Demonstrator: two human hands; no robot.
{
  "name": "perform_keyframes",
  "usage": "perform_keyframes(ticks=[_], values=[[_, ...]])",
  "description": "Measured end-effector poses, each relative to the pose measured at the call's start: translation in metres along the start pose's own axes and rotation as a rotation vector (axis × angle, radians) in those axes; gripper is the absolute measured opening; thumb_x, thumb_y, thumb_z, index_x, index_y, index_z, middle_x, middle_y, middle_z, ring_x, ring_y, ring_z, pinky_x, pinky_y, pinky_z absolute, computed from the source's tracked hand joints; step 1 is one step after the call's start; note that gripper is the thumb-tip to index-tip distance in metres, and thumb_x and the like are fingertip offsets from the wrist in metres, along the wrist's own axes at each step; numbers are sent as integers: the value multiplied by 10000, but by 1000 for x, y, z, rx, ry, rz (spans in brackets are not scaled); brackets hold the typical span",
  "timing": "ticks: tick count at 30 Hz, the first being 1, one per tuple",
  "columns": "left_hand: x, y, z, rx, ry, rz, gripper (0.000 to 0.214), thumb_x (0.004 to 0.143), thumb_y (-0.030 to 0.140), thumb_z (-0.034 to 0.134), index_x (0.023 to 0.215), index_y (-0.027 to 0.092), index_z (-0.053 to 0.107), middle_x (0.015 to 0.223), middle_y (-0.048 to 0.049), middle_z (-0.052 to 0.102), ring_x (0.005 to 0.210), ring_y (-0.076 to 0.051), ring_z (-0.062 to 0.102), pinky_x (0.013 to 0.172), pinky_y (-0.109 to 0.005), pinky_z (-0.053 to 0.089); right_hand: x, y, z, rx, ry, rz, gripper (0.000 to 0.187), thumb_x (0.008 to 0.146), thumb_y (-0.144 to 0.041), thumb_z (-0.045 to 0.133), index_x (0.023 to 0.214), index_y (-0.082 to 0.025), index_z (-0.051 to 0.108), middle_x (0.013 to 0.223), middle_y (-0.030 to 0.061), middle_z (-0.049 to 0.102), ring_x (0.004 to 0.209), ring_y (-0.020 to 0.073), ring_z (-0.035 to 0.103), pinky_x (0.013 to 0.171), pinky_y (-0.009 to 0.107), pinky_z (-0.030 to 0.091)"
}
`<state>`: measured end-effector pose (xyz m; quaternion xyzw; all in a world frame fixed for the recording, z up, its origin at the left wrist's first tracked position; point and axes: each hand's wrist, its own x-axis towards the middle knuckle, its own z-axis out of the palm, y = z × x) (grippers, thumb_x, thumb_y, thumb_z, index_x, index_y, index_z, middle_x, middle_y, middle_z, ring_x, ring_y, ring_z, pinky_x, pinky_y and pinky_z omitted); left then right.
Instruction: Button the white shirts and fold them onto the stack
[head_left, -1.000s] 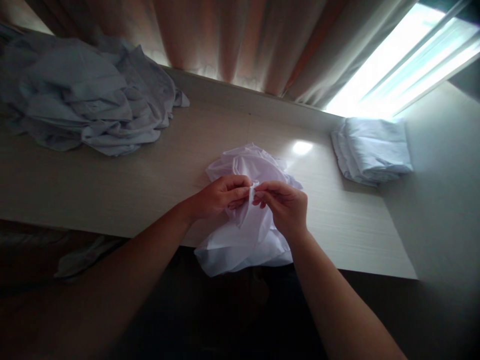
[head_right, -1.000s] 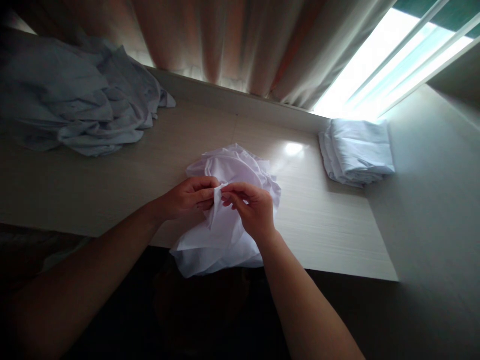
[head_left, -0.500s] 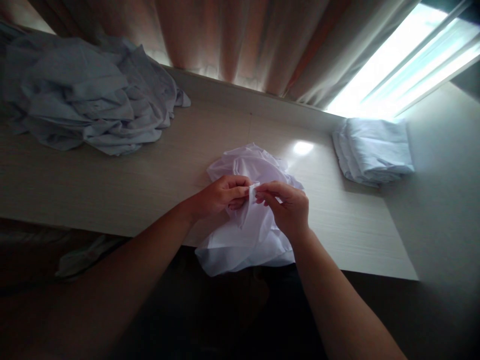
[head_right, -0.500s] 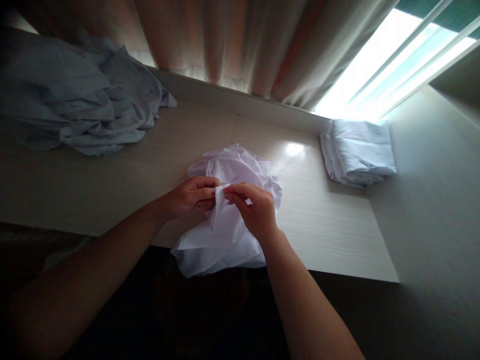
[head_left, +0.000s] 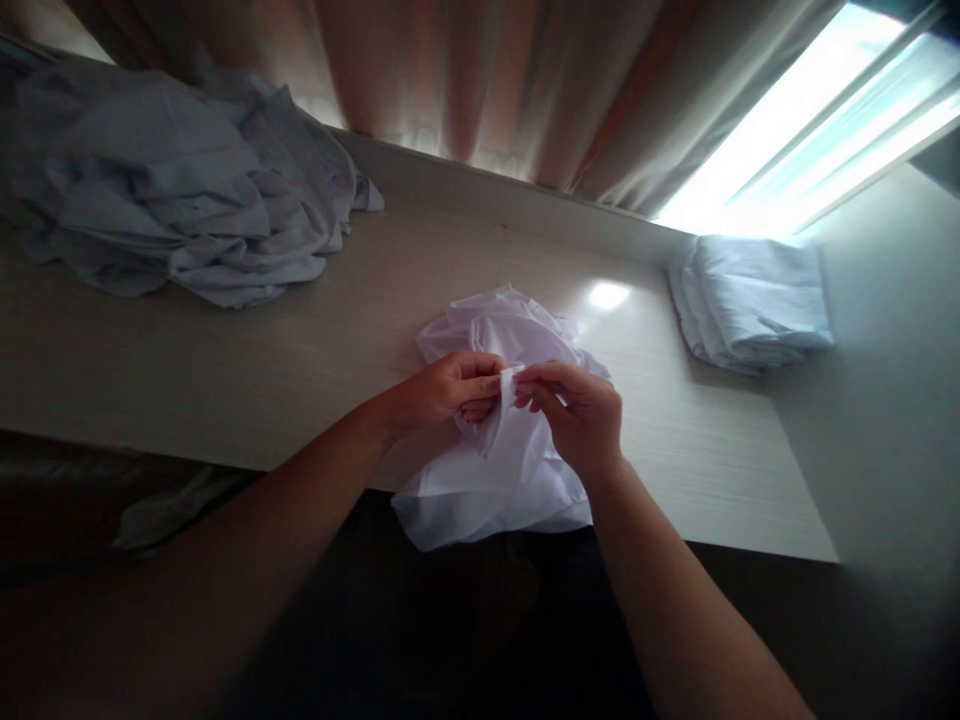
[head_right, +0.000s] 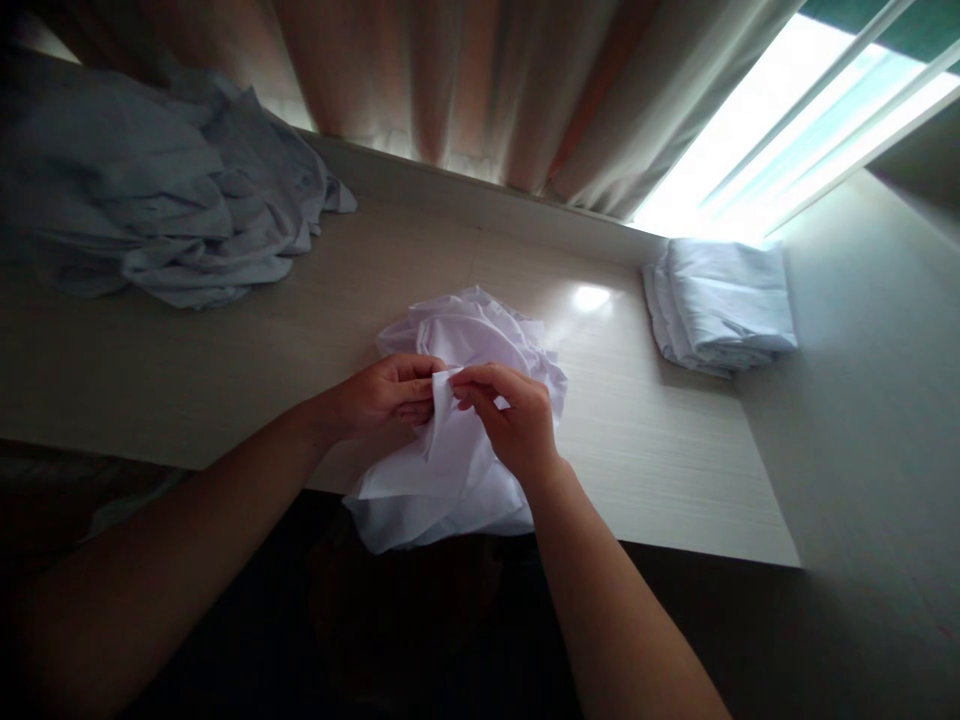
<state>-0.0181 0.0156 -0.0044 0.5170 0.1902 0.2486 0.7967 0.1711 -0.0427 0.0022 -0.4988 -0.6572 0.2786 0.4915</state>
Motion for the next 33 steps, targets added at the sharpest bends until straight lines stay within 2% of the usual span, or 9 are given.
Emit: perform_keyframes(ticks=[7, 17, 26, 33], values=[[0, -2, -2, 53, -14, -5, 221, 906, 340, 618, 852, 126, 616, 609, 41, 441, 517, -67, 386, 521, -208, 369, 0, -1, -1, 4, -22, -12, 115, 889, -227, 621, 879, -241, 735, 723, -26, 707, 626, 116, 668, 624, 274, 565], [-2, -1, -6, 115, -31, -37, 245, 881, 370, 639, 870, 126, 653, 631, 16, 473, 536, -79, 403, 512, -206, 342, 0, 0, -3, -57, -93, -47, 120, 902, -223, 608, 907, -242, 726, 756, -26, 719, 658, 109, 672, 628, 253, 558], [-2, -1, -7, 170, -63, -47, 270, 884, 395, 639, 877, 126, 671, 660, 5, 493, 556, -79, 411, 519, -202, 343, 1, 4, -3, 7, -164, -53, 122, 910, -178, 572, 925, -219, 686, 763, -24, 701, 659, 98, 659, 614, 234, 547], [-1, -3, -6, 200, -24, -22, 315, 887, 441, 631, 865, 129, 664, 643, 7, 500, 558, -86, 426, 519, -204, 348, 1, 5, -1, 33, -136, -61, 126, 897, -140, 574, 925, -223, 665, 775, -28, 688, 621, 84, 635, 583, 216, 537]])
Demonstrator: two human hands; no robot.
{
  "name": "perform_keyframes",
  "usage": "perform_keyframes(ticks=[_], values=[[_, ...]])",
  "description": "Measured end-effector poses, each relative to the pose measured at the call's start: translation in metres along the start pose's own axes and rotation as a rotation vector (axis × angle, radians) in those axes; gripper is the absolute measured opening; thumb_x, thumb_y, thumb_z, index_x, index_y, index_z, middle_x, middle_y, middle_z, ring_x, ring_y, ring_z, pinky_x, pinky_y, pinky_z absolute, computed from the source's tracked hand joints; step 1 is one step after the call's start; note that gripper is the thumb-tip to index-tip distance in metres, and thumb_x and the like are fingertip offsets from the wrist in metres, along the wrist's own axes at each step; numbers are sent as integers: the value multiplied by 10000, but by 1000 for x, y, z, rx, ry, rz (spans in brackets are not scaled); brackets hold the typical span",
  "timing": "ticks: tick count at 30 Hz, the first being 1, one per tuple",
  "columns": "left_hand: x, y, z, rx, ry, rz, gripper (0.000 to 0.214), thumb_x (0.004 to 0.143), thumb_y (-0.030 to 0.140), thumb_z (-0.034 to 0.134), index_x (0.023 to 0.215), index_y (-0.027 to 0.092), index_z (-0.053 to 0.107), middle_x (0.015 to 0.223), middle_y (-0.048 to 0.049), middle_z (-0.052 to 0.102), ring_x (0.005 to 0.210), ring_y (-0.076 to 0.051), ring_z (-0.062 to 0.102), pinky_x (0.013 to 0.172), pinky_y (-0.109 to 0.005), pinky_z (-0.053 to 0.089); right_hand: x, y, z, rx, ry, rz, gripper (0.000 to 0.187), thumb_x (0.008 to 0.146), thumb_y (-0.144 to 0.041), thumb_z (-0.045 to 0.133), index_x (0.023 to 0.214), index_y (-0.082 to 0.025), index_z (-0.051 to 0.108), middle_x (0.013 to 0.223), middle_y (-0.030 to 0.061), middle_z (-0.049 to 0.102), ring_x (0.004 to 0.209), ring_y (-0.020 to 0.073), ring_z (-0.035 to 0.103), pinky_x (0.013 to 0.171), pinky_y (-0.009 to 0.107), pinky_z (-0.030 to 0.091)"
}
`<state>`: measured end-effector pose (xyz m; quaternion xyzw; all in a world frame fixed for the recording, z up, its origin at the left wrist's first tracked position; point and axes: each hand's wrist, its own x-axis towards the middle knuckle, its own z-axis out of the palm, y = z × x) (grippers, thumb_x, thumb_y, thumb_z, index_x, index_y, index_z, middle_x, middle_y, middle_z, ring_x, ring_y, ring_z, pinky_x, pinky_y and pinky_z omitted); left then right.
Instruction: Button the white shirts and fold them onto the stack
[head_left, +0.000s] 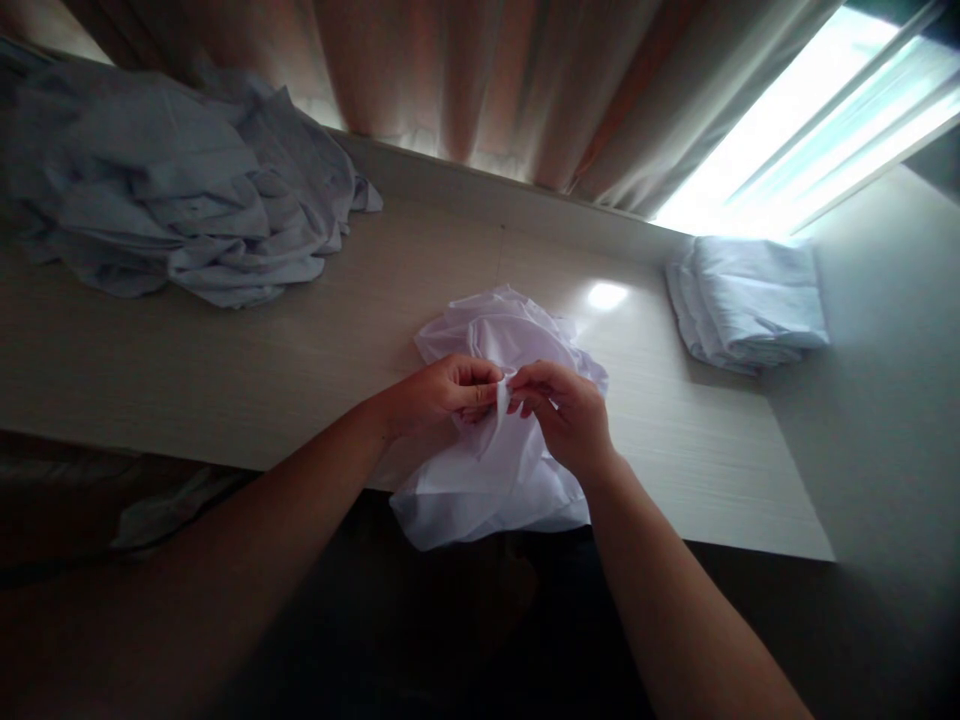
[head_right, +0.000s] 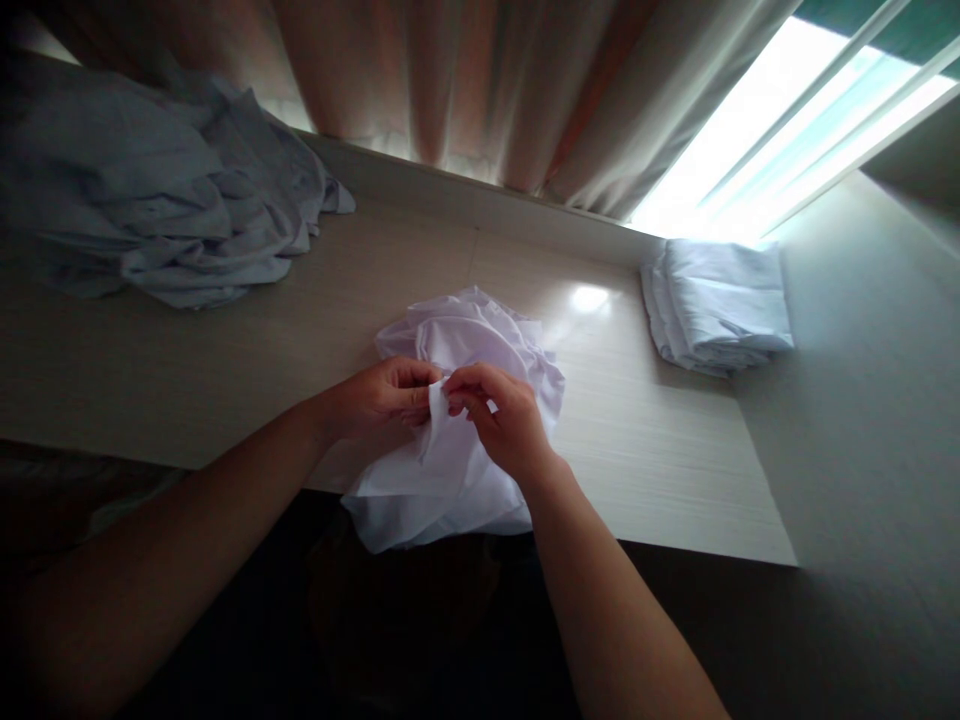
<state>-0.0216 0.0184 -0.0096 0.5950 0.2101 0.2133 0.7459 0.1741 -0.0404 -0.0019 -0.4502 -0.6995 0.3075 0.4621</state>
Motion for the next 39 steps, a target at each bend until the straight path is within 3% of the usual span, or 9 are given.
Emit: perform_keyframes(ticks=[4, 13, 19, 29, 39], values=[[2, -1, 0, 44, 24, 22, 337, 914, 449, 596, 869, 123, 668, 623, 10, 496, 557, -87, 426, 533, -212, 344, 1, 0, 2, 28, 27, 11, 124, 891, -127, 582, 906, -222, 661, 751, -37, 682, 608, 80, 633, 570, 210, 535], [6, 0, 5, 66, 170, 92, 385, 829, 483, 687, 716, 119, 632, 604, 17, 496, 558, -83, 433, 540, -214, 327, 1, 3, 7, 71, 86, 41, 94, 891, -169, 604, 899, -225, 678, 742, -32, 694, 603, 90, 646, 568, 227, 544], [8, 0, 6, 71, 244, 135, 295, 828, 412, 699, 795, 125, 640, 646, 21, 517, 572, -80, 446, 543, -210, 344, 1, 7, 8, 41, 148, 68, 87, 880, -182, 630, 908, -239, 690, 736, -39, 703, 604, 99, 655, 575, 239, 545], [6, 0, 0, 156, 148, 150, 244, 904, 380, 607, 901, 138, 636, 706, 18, 528, 615, -88, 472, 579, -217, 375, 2, 7, 8, -72, 190, 98, 81, 875, -203, 626, 891, -236, 698, 751, -32, 718, 598, 103, 653, 604, 252, 556], [6, 1, -1, 89, 73, 172, 224, 903, 353, 619, 899, 130, 637, 690, 19, 529, 607, -83, 476, 576, -212, 378, 1, 6, 6, 46, 152, 75, 78, 866, -191, 636, 883, -226, 703, 740, -34, 705, 599, 100, 647, 568, 241, 551]])
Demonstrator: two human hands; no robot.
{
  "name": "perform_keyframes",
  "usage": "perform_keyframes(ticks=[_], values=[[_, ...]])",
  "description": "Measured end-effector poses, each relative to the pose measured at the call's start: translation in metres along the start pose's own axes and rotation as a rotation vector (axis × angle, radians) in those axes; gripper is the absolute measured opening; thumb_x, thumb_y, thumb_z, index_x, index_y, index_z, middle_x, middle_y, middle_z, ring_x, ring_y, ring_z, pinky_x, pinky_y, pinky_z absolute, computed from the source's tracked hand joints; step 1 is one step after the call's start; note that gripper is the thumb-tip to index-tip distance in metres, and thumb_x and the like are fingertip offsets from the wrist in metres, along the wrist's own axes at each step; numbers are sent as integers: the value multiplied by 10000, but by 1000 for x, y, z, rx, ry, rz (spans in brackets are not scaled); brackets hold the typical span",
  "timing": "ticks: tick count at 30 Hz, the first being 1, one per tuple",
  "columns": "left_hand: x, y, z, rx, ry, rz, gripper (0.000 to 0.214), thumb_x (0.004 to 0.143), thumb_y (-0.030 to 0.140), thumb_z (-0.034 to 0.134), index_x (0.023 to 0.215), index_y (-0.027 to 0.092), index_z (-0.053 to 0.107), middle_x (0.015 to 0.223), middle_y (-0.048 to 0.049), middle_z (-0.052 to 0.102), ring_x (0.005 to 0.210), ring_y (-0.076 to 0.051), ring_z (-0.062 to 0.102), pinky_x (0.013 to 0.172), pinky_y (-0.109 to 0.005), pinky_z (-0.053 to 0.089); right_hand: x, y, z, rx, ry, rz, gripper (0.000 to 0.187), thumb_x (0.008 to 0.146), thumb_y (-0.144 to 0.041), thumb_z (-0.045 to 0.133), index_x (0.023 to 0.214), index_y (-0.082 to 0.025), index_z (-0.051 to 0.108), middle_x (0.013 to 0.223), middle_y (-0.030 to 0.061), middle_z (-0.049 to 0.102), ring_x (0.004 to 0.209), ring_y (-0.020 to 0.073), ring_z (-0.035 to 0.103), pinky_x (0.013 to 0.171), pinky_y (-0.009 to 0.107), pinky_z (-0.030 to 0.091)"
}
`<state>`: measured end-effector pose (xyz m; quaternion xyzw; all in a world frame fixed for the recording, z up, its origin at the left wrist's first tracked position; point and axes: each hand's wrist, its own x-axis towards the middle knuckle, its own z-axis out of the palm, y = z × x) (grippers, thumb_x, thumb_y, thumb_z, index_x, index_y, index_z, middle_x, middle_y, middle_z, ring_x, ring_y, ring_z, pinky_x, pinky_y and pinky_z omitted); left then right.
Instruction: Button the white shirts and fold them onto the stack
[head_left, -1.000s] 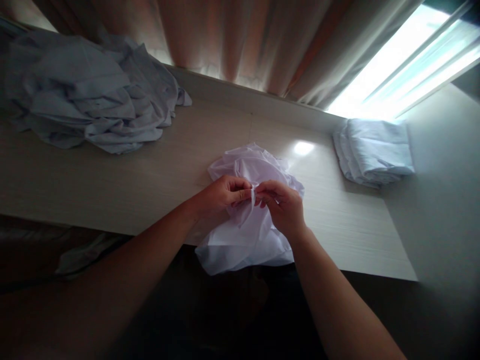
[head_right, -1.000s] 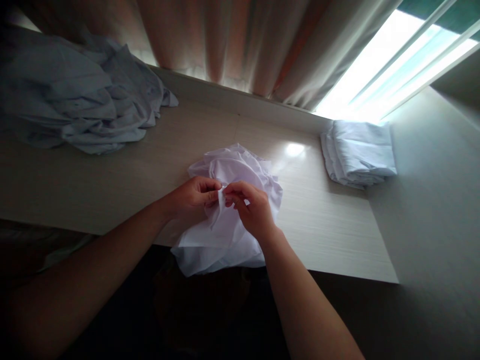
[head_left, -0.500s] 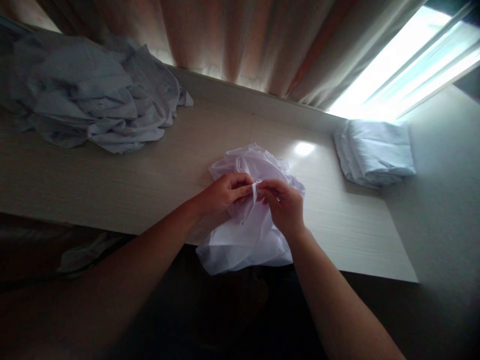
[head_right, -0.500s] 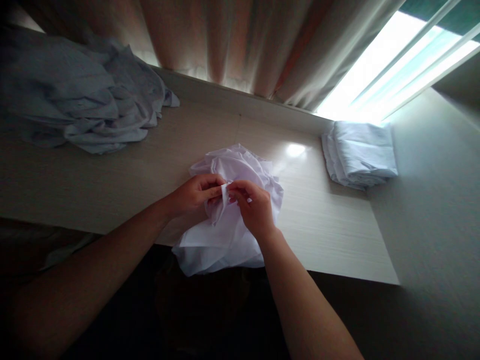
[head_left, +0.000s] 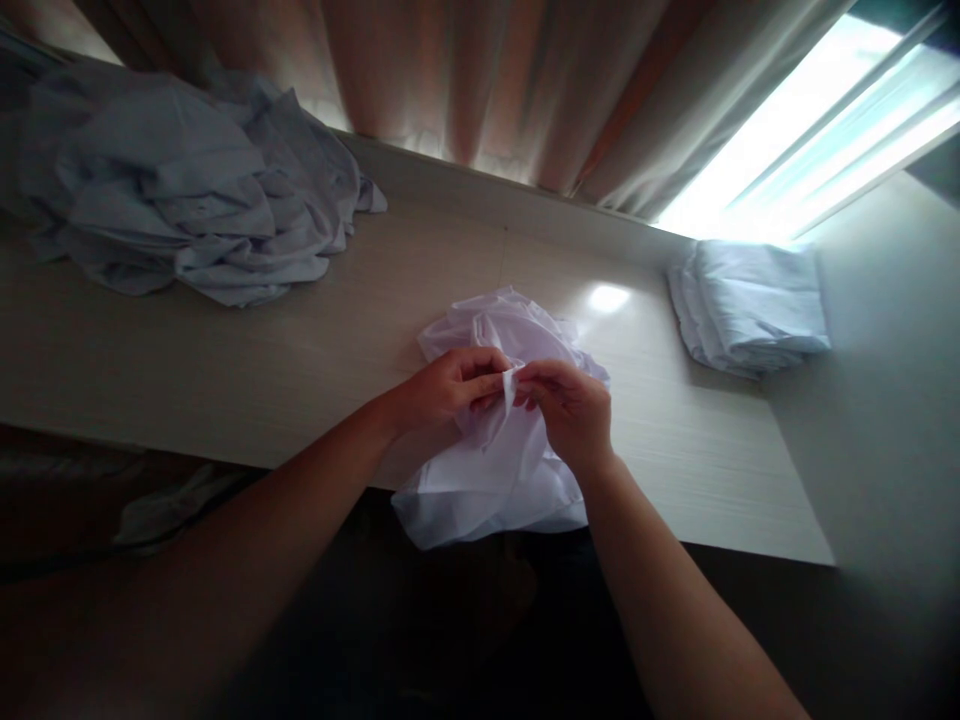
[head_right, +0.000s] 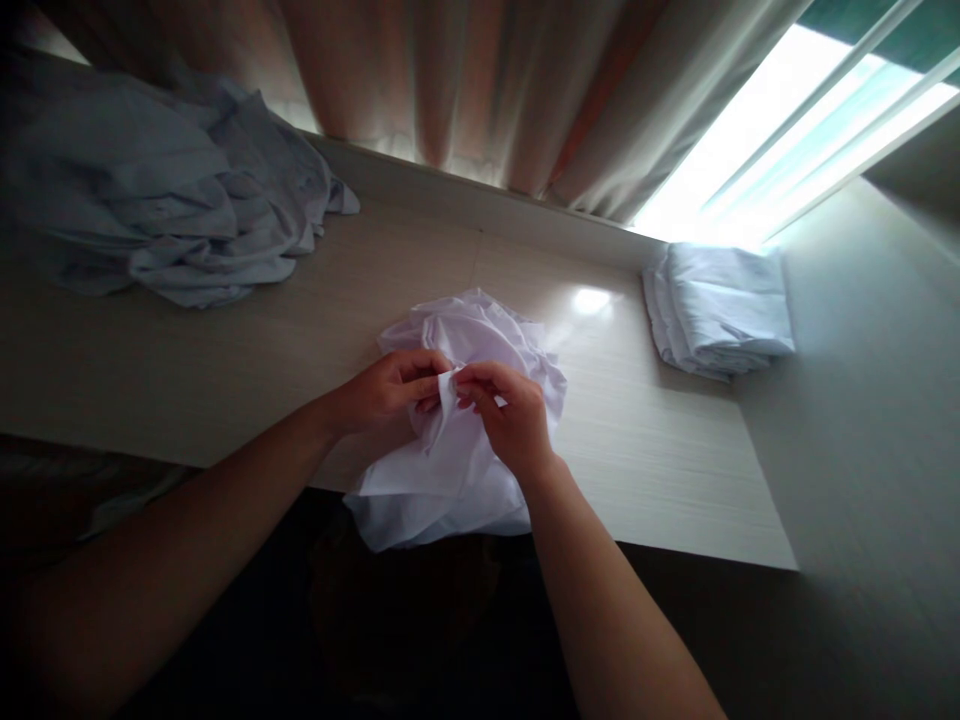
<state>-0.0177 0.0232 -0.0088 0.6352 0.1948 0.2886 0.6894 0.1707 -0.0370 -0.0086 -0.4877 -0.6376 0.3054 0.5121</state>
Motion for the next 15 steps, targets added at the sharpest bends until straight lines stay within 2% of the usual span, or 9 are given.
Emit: perform_keyframes(ticks=[4, 10, 15], values=[[0, -1, -1, -24, -34, -6, 224, 890, 358, 640, 889, 134, 639, 729, 3, 564, 632, -89, 507, 603, -216, 411, 0, -1, -2, 37, -58, 11, 74, 858, -189, 646, 873, -228, 707, 716, -35, 692, 606, 103, 650, 592, 250, 560], [1, -5, 6, -36, 48, -3, 249, 875, 377, 660, 863, 129, 641, 706, 1, 551, 608, -85, 474, 570, -207, 382, 0, -1, -2, 67, -44, 13, 82, 864, -194, 636, 877, -230, 709, 715, -31, 692, 603, 105, 646, 579, 255, 550], [1, -4, 8, -22, 59, -21, 280, 878, 399, 657, 836, 124, 627, 682, 6, 527, 587, -84, 455, 554, -210, 353, 0, -1, -1, 96, -55, 33, 84, 863, -185, 631, 878, -229, 700, 706, -32, 691, 604, 107, 652, 554, 246, 539]])
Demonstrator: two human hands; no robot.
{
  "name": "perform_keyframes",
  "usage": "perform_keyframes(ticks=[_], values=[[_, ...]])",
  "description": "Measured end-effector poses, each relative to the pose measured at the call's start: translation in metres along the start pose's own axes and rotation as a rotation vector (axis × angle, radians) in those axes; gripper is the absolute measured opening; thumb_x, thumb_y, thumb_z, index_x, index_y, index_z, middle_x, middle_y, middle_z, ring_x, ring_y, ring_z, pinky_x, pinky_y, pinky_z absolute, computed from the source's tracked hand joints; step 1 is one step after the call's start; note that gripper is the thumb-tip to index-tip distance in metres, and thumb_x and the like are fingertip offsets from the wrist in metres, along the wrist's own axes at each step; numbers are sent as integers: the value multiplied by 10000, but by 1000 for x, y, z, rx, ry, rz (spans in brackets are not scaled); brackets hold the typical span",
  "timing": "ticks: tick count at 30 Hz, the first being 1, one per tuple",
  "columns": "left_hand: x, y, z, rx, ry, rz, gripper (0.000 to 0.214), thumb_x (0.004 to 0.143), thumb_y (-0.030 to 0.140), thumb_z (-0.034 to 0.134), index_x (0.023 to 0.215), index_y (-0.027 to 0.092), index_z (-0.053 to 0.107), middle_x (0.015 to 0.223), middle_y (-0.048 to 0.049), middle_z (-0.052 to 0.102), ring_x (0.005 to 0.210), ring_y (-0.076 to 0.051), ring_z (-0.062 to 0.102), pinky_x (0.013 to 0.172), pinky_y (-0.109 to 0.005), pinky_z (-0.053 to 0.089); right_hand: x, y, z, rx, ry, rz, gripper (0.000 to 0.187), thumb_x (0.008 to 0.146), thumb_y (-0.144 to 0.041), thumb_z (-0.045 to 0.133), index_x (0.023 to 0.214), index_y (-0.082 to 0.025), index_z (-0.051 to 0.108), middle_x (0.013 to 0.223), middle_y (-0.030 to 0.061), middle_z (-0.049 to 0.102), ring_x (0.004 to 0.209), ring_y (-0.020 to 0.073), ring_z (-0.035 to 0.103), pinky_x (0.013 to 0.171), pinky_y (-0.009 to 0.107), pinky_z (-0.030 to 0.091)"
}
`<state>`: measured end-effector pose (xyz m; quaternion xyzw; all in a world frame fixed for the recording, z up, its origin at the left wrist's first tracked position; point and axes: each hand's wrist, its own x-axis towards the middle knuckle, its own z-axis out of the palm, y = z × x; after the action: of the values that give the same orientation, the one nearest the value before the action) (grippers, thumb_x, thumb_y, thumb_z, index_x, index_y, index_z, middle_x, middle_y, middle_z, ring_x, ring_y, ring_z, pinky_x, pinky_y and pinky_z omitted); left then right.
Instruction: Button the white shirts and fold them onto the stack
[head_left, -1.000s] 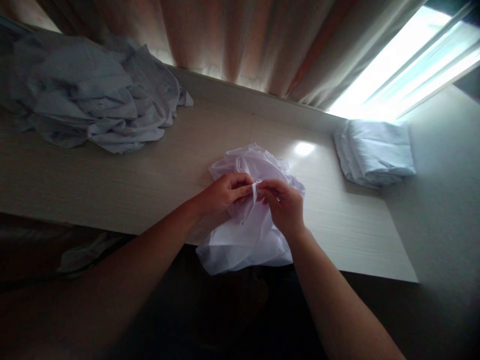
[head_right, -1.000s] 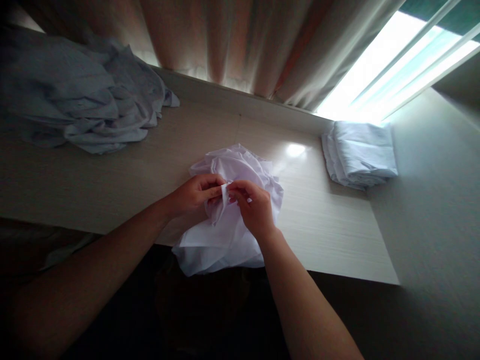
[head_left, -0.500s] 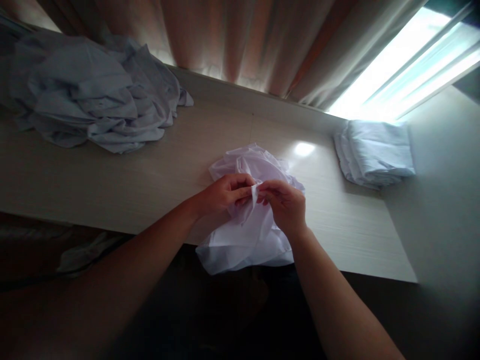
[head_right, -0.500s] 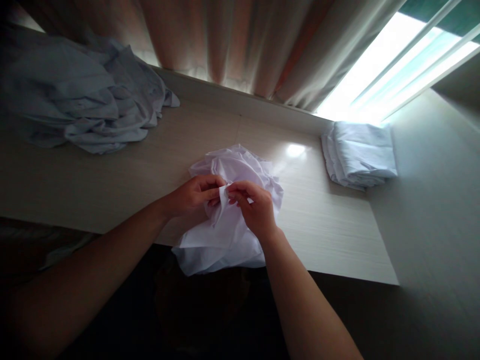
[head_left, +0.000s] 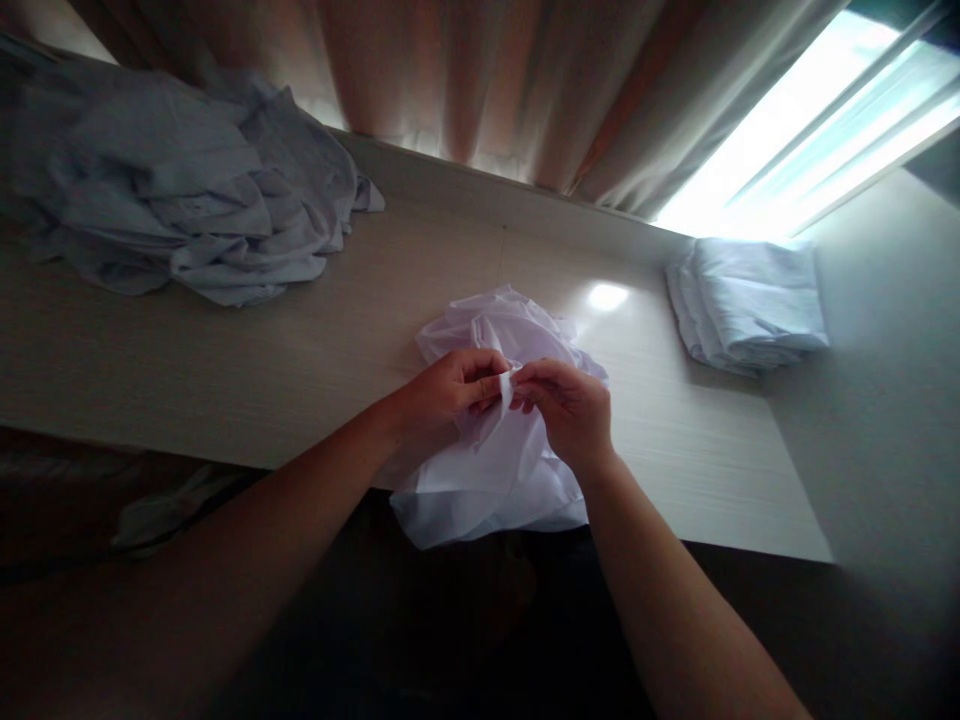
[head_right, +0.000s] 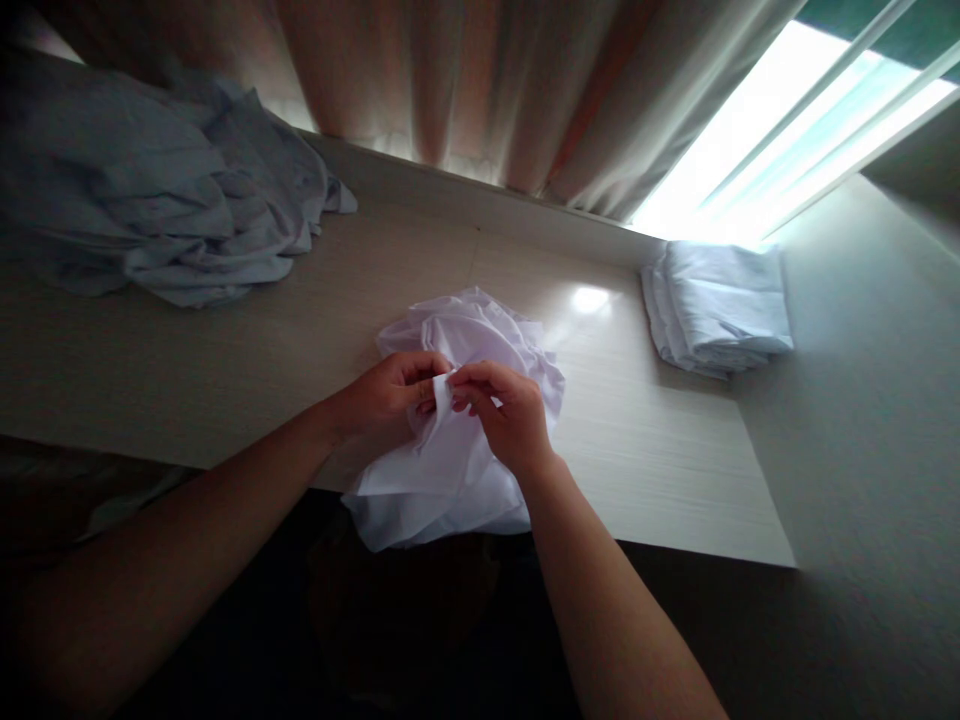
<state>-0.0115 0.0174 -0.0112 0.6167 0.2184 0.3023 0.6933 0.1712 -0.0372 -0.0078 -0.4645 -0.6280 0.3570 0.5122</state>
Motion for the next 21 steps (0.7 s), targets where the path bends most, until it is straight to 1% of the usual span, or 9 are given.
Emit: perform_keyframes(ticks=[2, 5, 8, 10, 12, 15, 18, 21], values=[[0, -1, 1, -8, 1, -6, 281, 876, 402, 659, 832, 127, 618, 681, 9, 524, 581, -83, 450, 548, -211, 346, 0, 0, 0, 21, 2, 5, 77, 858, -185, 637, 874, -231, 698, 699, -35, 689, 604, 108, 654, 544, 242, 533], [-1, -4, 4, -48, 47, -2, 287, 873, 412, 663, 840, 134, 598, 686, 17, 512, 583, -80, 437, 544, -208, 328, 0, 0, 1, 36, 19, 2, 70, 853, -189, 644, 868, -231, 698, 685, -38, 683, 590, 105, 645, 534, 238, 526], [-1, -7, 7, -88, 80, 1, 297, 855, 422, 688, 905, 151, 575, 752, 15, 528, 621, -84, 457, 555, -205, 335, 0, -2, 2, 42, 26, 16, 59, 852, -200, 644, 865, -225, 696, 681, -32, 680, 579, 107, 636, 533, 245, 529], [-1, -6, 8, -85, 69, 3, 310, 859, 440, 679, 929, 158, 569, 809, 5, 548, 661, -91, 475, 576, -207, 353, -1, -4, 3, 44, 24, 29, 51, 853, -214, 644, 868, -224, 691, 684, -28, 681, 576, 110, 634, 534, 253, 533], [-3, -3, 10, -65, 57, 4, 327, 875, 472, 649, 911, 156, 572, 825, 0, 549, 678, -94, 473, 593, -209, 358, -2, -6, 4, 56, 25, 29, 48, 853, -217, 646, 878, -227, 687, 691, -27, 685, 575, 110, 634, 535, 256, 535], [-4, -1, 12, -40, 67, -14, 376, 873, 526, 627, 864, 155, 569, 781, 10, 518, 649, -93, 442, 577, -212, 339, -3, -8, 5, 80, 41, 19, 48, 850, -211, 653, 882, -233, 682, 697, -29, 688, 577, 108, 635, 527, 253, 530], [-4, -2, 13, -21, 92, -22, 424, 865, 576, 608, 828, 156, 561, 741, 15, 489, 618, -94, 414, 547, -215, 313, -3, -8, 6, 68, 54, 34, 44, 851, -226, 655, 887, -235, 680, 700, -28, 688, 583, 112, 639, 523, 256, 531], [-3, -4, 12, 13, 85, -6, 454, 872, 601, 580, 815, 151, 565, 744, 5, 506, 621, -98, 421, 552, -221, 317, -2, -8, 5, 55, 47, 42, 45, 853, -239, 658, 892, -232, 677, 699, -28, 687, 583, 113, 640, 522, 256, 533]])
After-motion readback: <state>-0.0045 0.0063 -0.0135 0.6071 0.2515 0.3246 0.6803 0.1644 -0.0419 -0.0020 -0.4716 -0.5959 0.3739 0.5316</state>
